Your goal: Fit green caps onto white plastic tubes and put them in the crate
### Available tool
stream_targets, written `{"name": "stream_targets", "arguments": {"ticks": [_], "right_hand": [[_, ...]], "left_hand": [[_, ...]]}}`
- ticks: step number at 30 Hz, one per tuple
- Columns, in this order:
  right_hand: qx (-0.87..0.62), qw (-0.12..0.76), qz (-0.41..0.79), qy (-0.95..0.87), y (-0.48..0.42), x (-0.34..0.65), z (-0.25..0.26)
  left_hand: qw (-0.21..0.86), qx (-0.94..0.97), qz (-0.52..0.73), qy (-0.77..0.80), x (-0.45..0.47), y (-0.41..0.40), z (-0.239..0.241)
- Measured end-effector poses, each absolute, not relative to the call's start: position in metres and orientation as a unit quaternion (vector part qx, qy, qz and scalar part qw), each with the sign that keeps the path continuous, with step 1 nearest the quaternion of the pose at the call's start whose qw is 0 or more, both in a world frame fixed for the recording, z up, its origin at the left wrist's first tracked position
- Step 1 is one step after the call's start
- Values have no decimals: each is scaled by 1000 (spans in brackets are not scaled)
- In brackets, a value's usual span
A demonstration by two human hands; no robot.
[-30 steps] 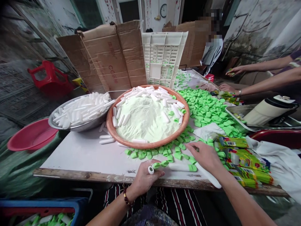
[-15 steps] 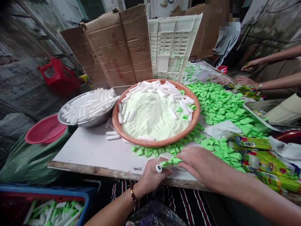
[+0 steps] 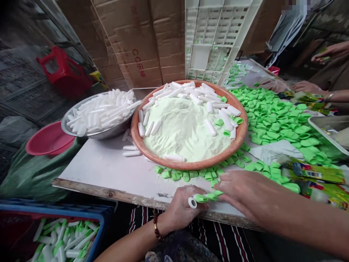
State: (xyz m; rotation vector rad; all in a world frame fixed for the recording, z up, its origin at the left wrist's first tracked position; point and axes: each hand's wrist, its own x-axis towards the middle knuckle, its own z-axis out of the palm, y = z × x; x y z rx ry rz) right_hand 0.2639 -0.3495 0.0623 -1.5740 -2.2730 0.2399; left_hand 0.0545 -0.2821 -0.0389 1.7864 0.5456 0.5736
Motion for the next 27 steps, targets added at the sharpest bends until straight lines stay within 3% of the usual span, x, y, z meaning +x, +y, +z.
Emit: {"name": "stream_targets", "arguments": {"ticks": [5, 12, 16, 27], "right_hand": [[-616, 144, 194, -749, -352, 262, 52], [-714, 210, 117, -657, -404, 254, -3], [-730, 237, 141, -626, -404, 245, 1], [-726, 205, 190, -629, -385, 258, 11]], "left_hand": [[579, 743, 224, 249, 53, -279, -35], [564, 762, 244, 203, 53, -278, -37], [554, 772, 242, 198, 53, -276, -37], [550, 777, 209, 223, 55, -278, -32]]}}
